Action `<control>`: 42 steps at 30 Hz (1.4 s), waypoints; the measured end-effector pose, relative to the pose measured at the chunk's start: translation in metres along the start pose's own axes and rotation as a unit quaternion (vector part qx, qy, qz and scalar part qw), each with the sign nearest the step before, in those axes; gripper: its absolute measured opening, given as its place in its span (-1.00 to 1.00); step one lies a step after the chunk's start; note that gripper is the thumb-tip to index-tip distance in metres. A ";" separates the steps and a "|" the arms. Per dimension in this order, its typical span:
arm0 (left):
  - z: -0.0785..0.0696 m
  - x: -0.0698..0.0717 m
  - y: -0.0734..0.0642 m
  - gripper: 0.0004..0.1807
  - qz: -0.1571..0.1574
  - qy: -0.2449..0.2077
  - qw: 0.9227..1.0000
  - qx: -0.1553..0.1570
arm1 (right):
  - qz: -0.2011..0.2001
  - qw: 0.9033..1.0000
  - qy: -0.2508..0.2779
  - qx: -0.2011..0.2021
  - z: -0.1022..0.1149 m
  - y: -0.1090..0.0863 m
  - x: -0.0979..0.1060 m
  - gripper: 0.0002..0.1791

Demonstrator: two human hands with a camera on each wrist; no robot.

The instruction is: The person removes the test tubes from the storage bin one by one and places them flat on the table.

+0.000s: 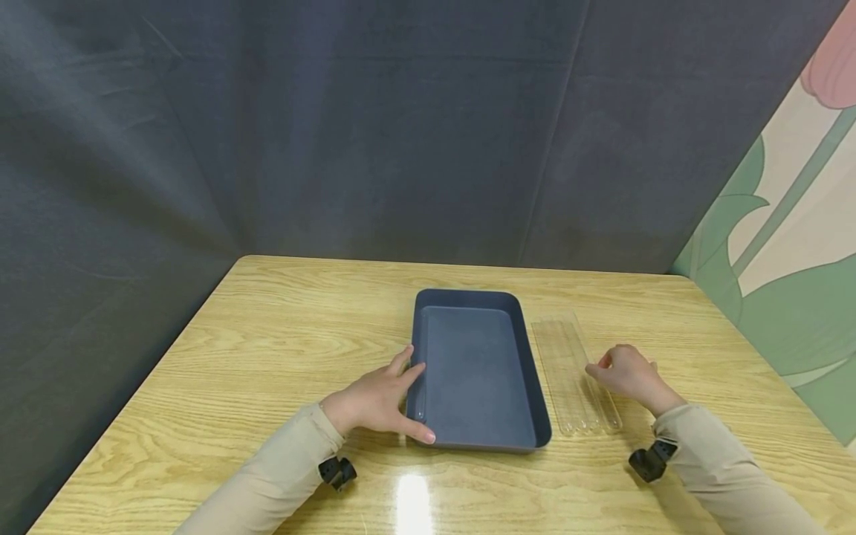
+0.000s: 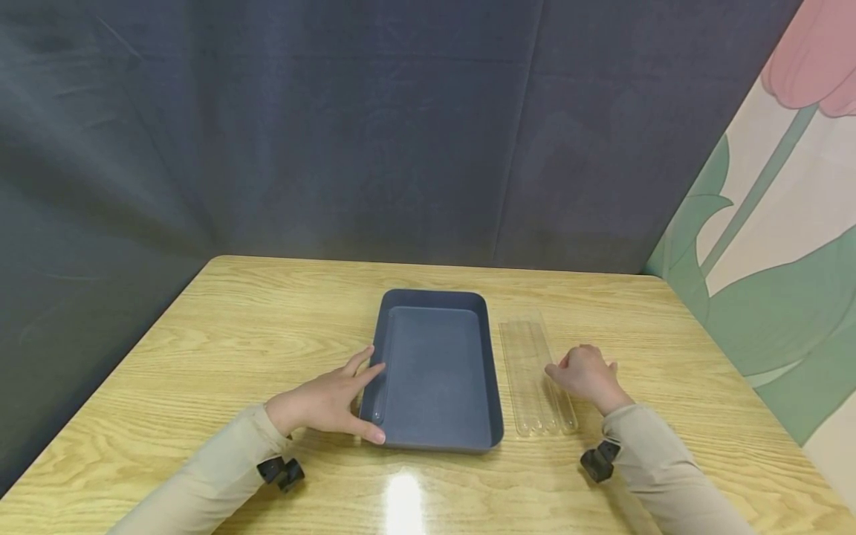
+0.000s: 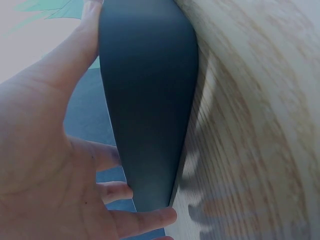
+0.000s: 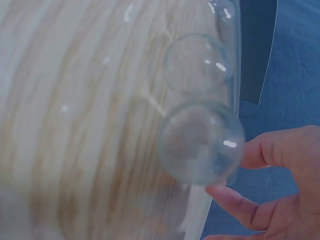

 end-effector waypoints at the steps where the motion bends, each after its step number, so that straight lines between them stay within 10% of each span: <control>1: 0.000 0.000 0.000 0.17 0.000 0.000 1.000 0.000 | 0.002 1.000 0.000 -0.001 0.000 0.000 0.000 -0.64; 42: 0.001 0.000 0.000 0.16 0.000 0.002 1.000 0.001 | 0.029 1.000 0.008 -0.003 -0.003 -0.003 -0.003 -0.57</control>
Point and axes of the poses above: each hand's wrist, its own y-axis towards the middle knuckle, its own x-axis out of the back of the hand, z = x × y, the point moved 8 cm from there along y, towards the middle knuckle, and after that the axes turned 8 degrees about x, right-handed, at the moved point
